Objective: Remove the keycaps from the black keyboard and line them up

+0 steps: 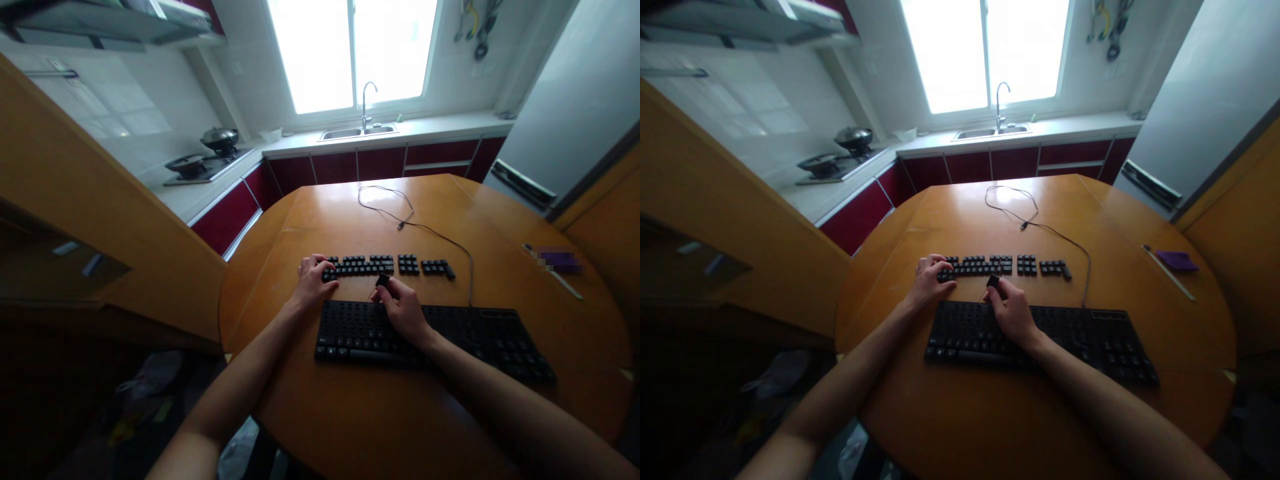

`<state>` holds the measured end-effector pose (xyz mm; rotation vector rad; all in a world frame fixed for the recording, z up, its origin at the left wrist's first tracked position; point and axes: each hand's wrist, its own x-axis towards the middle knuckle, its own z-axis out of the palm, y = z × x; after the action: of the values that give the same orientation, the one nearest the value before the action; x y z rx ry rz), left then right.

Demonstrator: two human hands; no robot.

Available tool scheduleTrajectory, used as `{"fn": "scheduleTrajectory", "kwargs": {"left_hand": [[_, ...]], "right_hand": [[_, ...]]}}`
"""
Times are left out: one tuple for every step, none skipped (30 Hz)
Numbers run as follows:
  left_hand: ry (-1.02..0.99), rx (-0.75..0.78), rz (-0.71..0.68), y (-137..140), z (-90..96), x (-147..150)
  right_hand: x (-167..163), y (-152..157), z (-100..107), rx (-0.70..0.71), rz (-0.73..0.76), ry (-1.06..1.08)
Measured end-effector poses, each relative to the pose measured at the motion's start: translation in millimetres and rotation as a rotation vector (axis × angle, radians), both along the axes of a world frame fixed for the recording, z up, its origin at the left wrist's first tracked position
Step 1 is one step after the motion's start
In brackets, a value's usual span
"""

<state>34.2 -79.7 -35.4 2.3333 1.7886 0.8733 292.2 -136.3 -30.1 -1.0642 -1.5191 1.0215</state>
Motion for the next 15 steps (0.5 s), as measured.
{"fn": "scheduleTrajectory", "kwargs": {"left_hand": [[-0.006,-0.003,0.007,0.0,0.3,0.0],[-0.011,-0.008,0.014,0.0,0.5,-0.1],[-0.016,-0.012,0.019,0.1,0.8,-0.3],[-0.019,-0.015,0.022,0.2,1.0,-0.5],[-0.021,-0.018,0.025,0.4,1.1,-0.7],[-0.022,-0.019,0.028,0.5,1.2,-0.8],[-0.022,-0.021,0.031,0.7,1.2,-0.9],[-0.023,-0.024,0.034,0.8,1.1,-0.9],[-0.024,-0.025,0.037,0.9,0.9,-0.9],[-0.027,-0.026,0.039,1.0,0.7,-0.9],[-0.03,-0.024,0.039,1.2,0.5,-1.0],[-0.033,-0.022,0.037,1.4,0.4,-1.1],[-0.036,-0.018,0.036,1.6,0.4,-1.3],[-0.038,-0.014,0.035,1.7,0.7,-1.3],[-0.04,-0.008,0.031,1.6,1.3,-1.2]], "right_hand": [[0.1,-0.1,0.3,0.003,0.0,-0.004],[0.2,-0.1,0.6,0.005,-0.002,-0.007],[0.3,-0.2,1.1,0.007,-0.004,-0.011],[0.4,-0.1,1.5,0.01,-0.006,-0.014],[0.6,-0.1,1.8,0.012,-0.008,-0.016],[0.7,0.0,2.0,0.014,-0.008,-0.016],[0.8,0.1,2.1,0.016,-0.006,-0.015],[0.8,0.1,1.9,0.017,-0.004,-0.014],[0.7,0.2,1.5,0.017,-0.001,-0.012],[0.6,0.2,0.9,0.015,0.0,-0.01],[0.4,0.1,0.4,0.014,0.002,-0.008],[0.2,0.1,0.0,0.013,0.003,-0.007],[0.1,0.1,0.0,0.014,0.001,-0.009],[0.3,0.2,0.5,0.019,-0.004,-0.012],[1.0,0.5,1.7,0.029,-0.009,-0.019]]}}
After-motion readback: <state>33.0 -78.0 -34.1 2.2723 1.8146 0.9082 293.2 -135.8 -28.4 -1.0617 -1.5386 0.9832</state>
